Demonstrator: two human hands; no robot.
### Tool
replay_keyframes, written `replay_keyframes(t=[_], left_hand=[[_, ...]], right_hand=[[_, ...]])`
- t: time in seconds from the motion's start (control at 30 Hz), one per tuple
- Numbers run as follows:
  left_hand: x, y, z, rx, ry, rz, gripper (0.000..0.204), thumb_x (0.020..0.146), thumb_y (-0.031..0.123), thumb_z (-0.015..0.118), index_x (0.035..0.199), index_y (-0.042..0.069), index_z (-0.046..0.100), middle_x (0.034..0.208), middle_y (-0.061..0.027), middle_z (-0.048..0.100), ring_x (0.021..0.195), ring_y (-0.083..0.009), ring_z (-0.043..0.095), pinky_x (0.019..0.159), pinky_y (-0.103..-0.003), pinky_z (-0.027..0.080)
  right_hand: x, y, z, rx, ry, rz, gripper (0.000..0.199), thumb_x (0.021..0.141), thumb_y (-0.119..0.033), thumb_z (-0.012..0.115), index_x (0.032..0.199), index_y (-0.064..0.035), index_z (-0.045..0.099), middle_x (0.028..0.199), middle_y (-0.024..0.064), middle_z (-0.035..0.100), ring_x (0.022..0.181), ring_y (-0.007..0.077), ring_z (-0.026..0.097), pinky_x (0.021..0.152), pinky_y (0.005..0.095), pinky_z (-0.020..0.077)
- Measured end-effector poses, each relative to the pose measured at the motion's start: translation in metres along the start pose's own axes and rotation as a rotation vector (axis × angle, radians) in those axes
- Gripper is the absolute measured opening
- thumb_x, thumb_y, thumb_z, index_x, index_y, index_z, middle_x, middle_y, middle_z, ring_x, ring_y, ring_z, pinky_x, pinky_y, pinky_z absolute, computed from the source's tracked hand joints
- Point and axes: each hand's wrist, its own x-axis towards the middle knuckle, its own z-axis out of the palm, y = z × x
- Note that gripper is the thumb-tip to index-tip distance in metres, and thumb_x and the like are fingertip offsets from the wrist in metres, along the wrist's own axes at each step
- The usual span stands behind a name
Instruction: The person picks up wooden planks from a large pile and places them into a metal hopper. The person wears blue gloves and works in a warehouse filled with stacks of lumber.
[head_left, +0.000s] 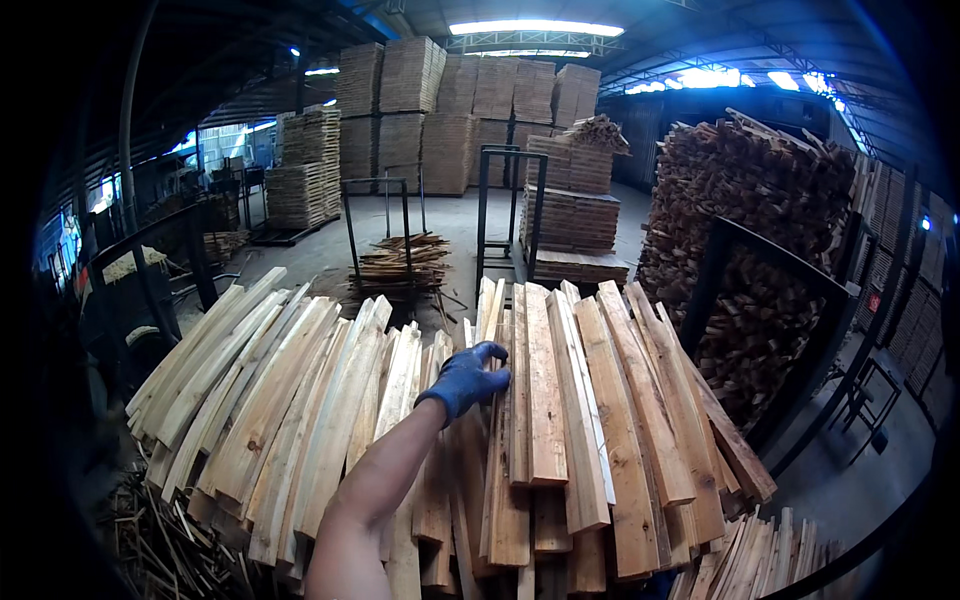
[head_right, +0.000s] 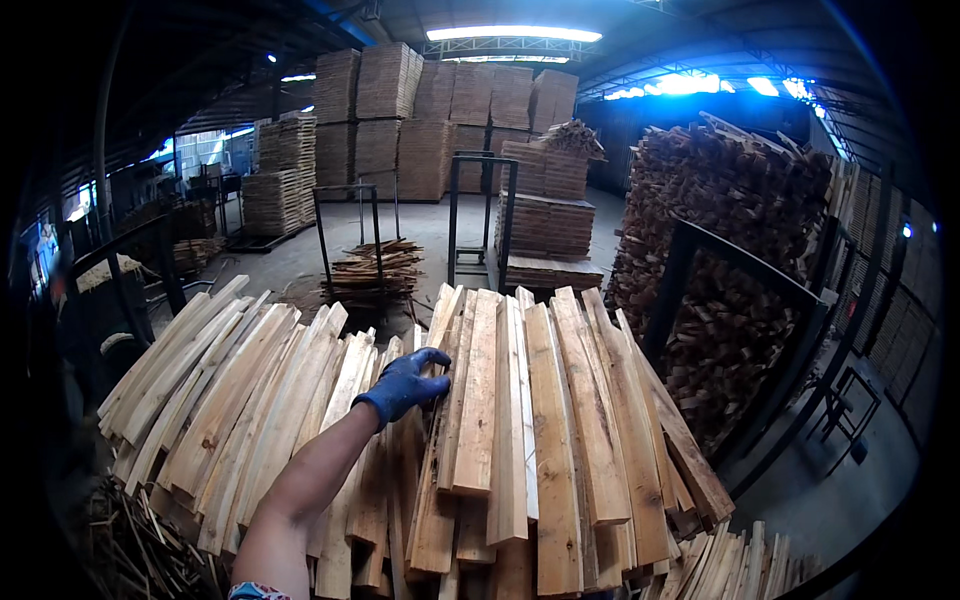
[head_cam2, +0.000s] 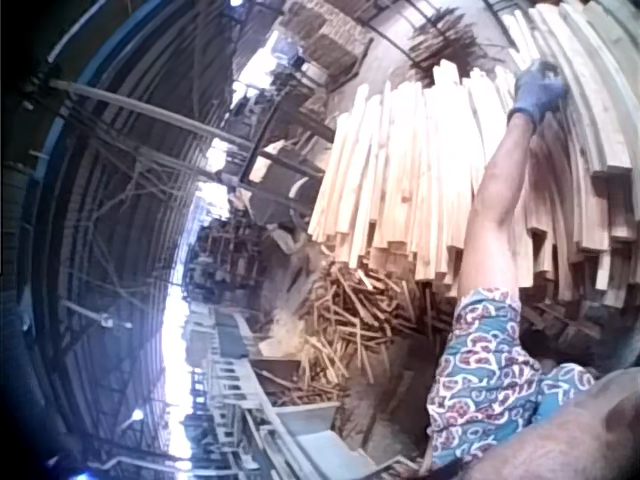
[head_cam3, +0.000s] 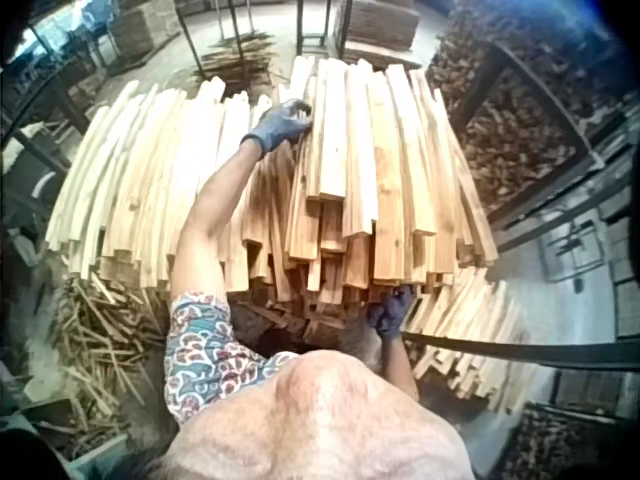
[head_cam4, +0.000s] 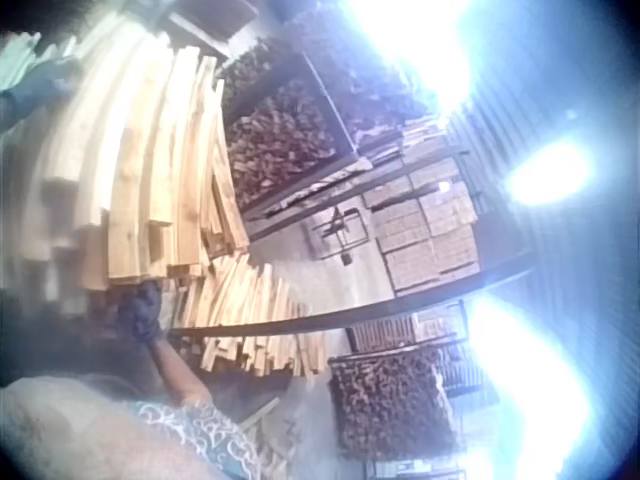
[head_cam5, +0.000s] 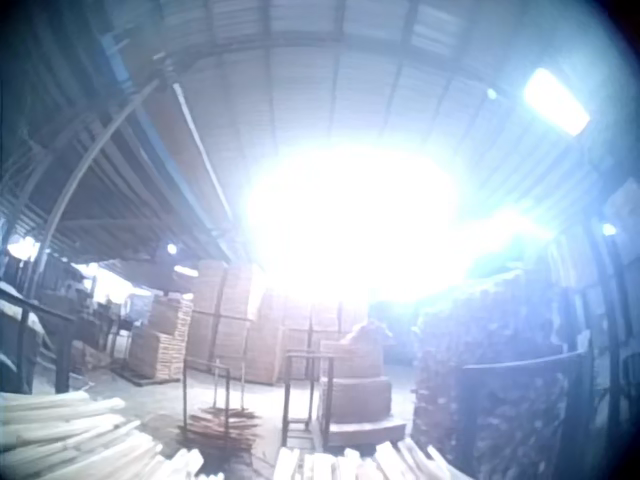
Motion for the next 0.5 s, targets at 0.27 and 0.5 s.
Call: replay_keyframes(t=[0.27, 0.5], left_hand=[[0.030, -0.038, -0.005, -0.227, 0.113, -0.004, 0.047, 0.073, 0.007, 0.071, 0.119, 0.006, 0.062, 0.100, -0.0060, 0.064, 0.076, -0.0128, 0.060, 0.064, -0.028, 0.051], [0.049, -0.063, -0.015, -0.676, 0.005, -0.130, 0.043, 0.076, 0.019, 0.072, 0.114, 0.003, 0.062, 0.086, -0.0074, 0.062, 0.071, -0.0173, 0.061, 0.061, -0.032, 0.048]], right_hand=[[0.007, 0.054, -0.014, -0.414, -0.019, -0.609, 0.017, 0.061, -0.022, 0.057, 0.066, -0.0089, 0.048, 0.082, 0.0158, 0.044, 0.075, 0.0350, 0.044, 0.068, 0.0476, 0.0335], [-0.002, 0.086, -0.008, -0.201, 0.059, -0.356, 0.021, 0.072, -0.027, 0.056, 0.066, -0.0078, 0.048, 0.093, 0.0198, 0.049, 0.096, 0.0421, 0.048, 0.094, 0.0555, 0.0342]])
